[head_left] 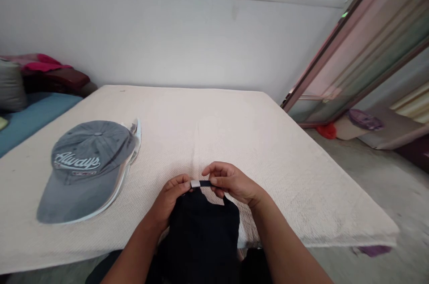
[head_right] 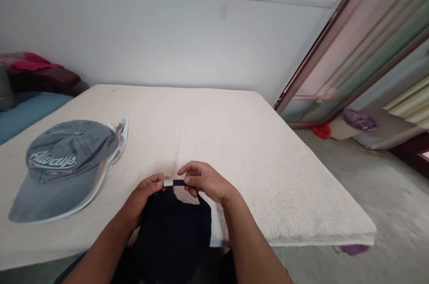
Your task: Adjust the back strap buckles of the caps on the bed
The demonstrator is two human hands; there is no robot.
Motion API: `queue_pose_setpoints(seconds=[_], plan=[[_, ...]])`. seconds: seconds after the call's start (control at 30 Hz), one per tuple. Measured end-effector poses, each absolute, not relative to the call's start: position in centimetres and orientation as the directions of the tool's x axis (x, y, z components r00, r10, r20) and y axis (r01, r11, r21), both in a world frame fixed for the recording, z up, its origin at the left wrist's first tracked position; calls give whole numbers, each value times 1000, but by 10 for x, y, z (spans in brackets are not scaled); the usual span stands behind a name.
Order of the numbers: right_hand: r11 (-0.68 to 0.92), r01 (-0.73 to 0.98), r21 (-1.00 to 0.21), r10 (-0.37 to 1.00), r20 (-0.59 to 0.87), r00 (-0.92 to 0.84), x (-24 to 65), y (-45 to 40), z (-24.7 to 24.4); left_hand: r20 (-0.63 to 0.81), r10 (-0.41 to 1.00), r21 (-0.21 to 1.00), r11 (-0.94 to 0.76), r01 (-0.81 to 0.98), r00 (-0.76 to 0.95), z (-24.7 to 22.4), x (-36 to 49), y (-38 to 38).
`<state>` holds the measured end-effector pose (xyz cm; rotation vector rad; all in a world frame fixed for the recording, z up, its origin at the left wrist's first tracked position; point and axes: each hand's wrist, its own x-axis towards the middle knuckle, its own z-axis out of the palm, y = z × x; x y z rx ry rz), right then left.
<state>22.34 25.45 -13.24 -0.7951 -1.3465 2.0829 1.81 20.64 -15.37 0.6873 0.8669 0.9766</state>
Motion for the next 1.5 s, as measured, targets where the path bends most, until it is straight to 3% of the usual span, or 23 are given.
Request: queue_pose_setpoints(seconds=[0.17, 0.27, 0.4, 0.53, 0.67, 0.77, 0.93, 1.23, 1.5], plan=[[-419, -70, -905, 644, -242, -725, 224, 252, -128, -348, 930, 729, 347, -590, 117, -153, 11, 205], [-469, -152, -870, 677, -244, -694, 223, 252, -127, -411, 911, 675, 339, -656, 49, -155, 8, 205], [-451, -302, -840, 785, -212, -583, 223, 255, -127, -389, 908, 693, 399, -600, 154, -157, 10, 205], [-362, -151, -920, 810, -230, -540, 221, 257, -128, -315, 913, 763, 405, -503, 257, -157, 13, 207], [-281, -52, -958, 747, -184, -639, 219, 257, -128, -287, 911, 826, 391, -405, 295, -157, 19, 206], [-232, 9, -973, 692, -172, -701, 216, 255, -128, -288, 906, 839, 395, -375, 310, -158, 24, 204], [-96, 73, -993, 727, -120, -676, 212, 252, -131, -288, 911, 845, 387, -370, 296, -159, 26, 204], [-65, 126, -990, 744, -132, -655, 213, 253, -135, -259, 914, 876, 358, -322, 313, -159, 23, 205], [-112, 78, -991, 706, -134, -695, 213, 257, -137, -239, 900, 815, 389, -430, 364, -162, 22, 204]])
